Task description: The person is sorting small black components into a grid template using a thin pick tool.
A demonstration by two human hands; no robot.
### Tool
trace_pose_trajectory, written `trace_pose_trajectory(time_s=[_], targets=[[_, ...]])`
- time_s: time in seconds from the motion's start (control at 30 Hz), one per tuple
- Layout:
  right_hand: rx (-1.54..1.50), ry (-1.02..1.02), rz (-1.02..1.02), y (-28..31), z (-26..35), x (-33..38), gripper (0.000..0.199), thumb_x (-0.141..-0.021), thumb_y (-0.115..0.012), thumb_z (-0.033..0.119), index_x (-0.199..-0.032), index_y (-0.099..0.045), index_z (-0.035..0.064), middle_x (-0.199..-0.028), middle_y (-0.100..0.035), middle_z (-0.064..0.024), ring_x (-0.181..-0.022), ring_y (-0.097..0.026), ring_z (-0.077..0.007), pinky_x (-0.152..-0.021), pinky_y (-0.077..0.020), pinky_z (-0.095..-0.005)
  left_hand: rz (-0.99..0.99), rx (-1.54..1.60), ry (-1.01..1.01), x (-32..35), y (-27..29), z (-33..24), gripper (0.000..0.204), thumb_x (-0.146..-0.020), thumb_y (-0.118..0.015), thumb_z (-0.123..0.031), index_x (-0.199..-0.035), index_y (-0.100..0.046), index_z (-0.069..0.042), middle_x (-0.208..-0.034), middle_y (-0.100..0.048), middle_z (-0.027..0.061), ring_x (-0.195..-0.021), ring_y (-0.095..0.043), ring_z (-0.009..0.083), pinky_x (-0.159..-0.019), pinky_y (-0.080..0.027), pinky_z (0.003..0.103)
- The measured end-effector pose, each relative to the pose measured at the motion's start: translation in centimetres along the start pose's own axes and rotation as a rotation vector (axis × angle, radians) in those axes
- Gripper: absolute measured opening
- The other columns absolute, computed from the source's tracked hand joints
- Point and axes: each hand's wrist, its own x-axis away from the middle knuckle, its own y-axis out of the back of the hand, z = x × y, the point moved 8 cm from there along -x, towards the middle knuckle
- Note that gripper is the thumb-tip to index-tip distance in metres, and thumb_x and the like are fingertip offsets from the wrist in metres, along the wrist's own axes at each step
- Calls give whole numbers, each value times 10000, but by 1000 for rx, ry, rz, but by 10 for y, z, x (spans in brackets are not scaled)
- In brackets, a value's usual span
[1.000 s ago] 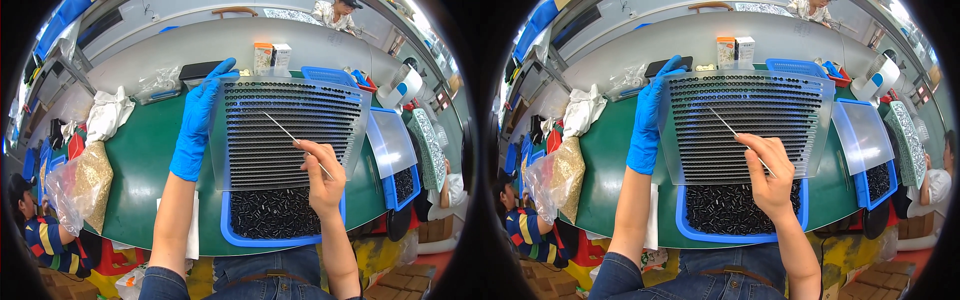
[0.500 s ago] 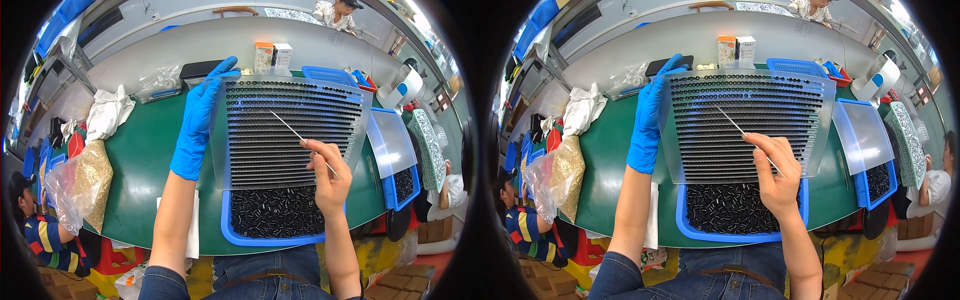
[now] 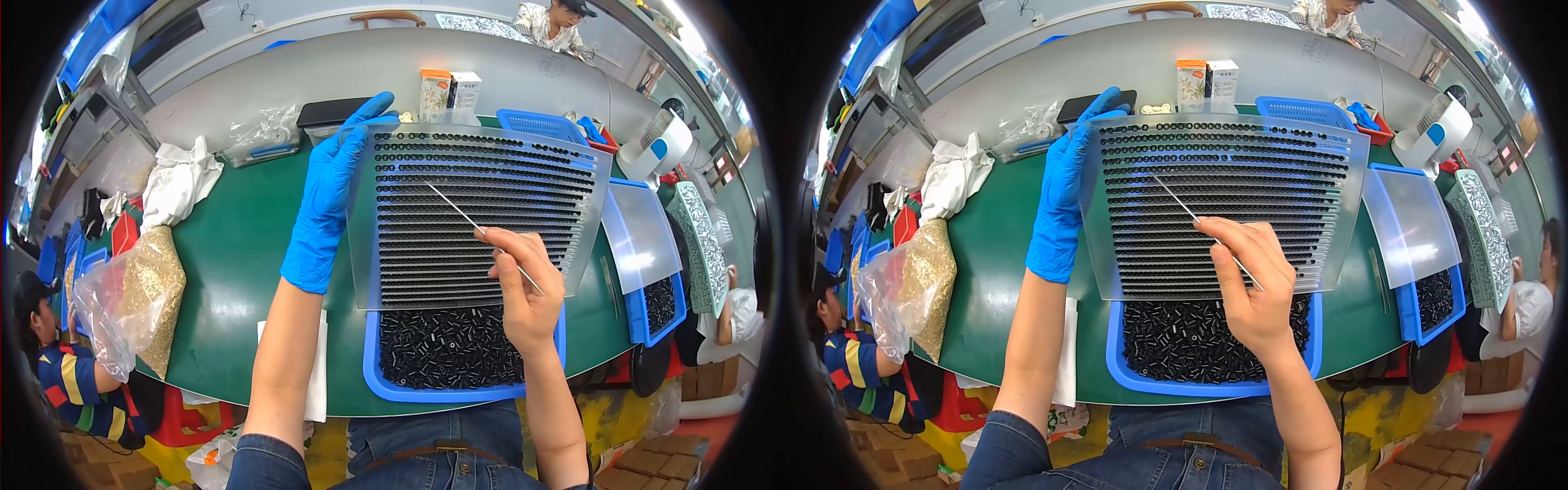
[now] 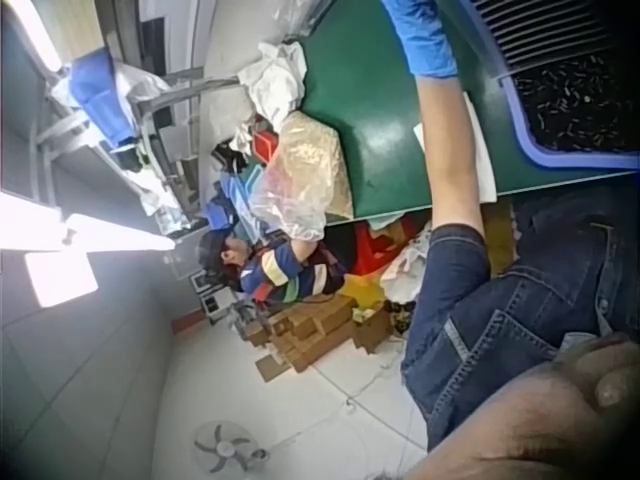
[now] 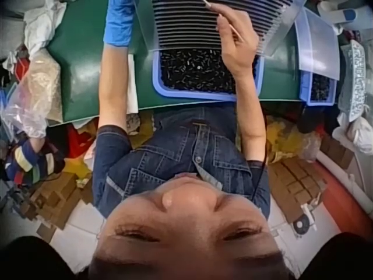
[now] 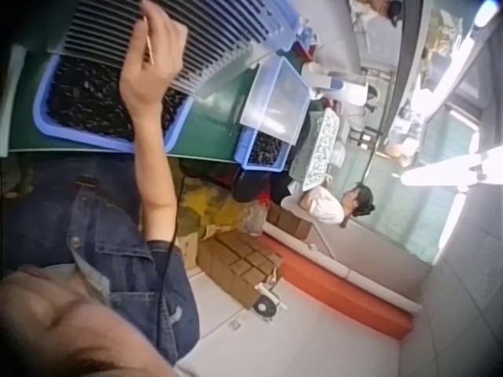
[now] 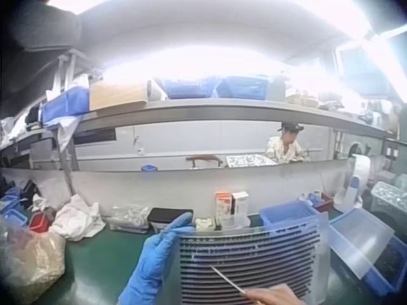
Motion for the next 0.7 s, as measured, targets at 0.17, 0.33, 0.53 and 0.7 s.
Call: trace_pose_trajectory(time_s=[0.17,0.33,0.53,0.7], targets=[[6,-1,11,0,-2,1,218,-955,-522,35,-1113,-658,-31,-1072,-683,-116,-840,-553,-132,-628,-495,-216,-17,-41,-2,1,1,-1,375,-999,-505,-286,-1162,-657,16,-1408,-512,108,-1260,-498,187,-1107,-346,341],[-20,-20,-9,3,-4,1,216,-954,-522,31,-1109,-660,-30,-1077,-681,-116,-850,-556,-129,-631,-495,-217,-1,-14,-3,-1,-2,1,379,-999,-505,-293,-1156,-660,15,-1404,-515,112,-1263,-496,186,-1104,-349,338],[-27,-36,-18,-1,-2,-1,202,-924,-563,28,-1089,-673,-15,-1046,-695,-117,-883,-589,-186,-722,-488,-263,-20,-8,8,0,-4,-1,382,-998,-507,-300,-1156,-661,13,-1410,-509,112,-1259,-498,191,-1097,-359,336],[-37,-17,-22,5,-4,3,217,-956,-526,38,-1115,-659,-26,-1074,-685,-118,-862,-554,-137,-626,-496,-222,-2,-18,6,1,-2,-2,382,-996,-514,-301,-1168,-655,10,-1409,-510,109,-1256,-498,187,-1096,-360,330]])
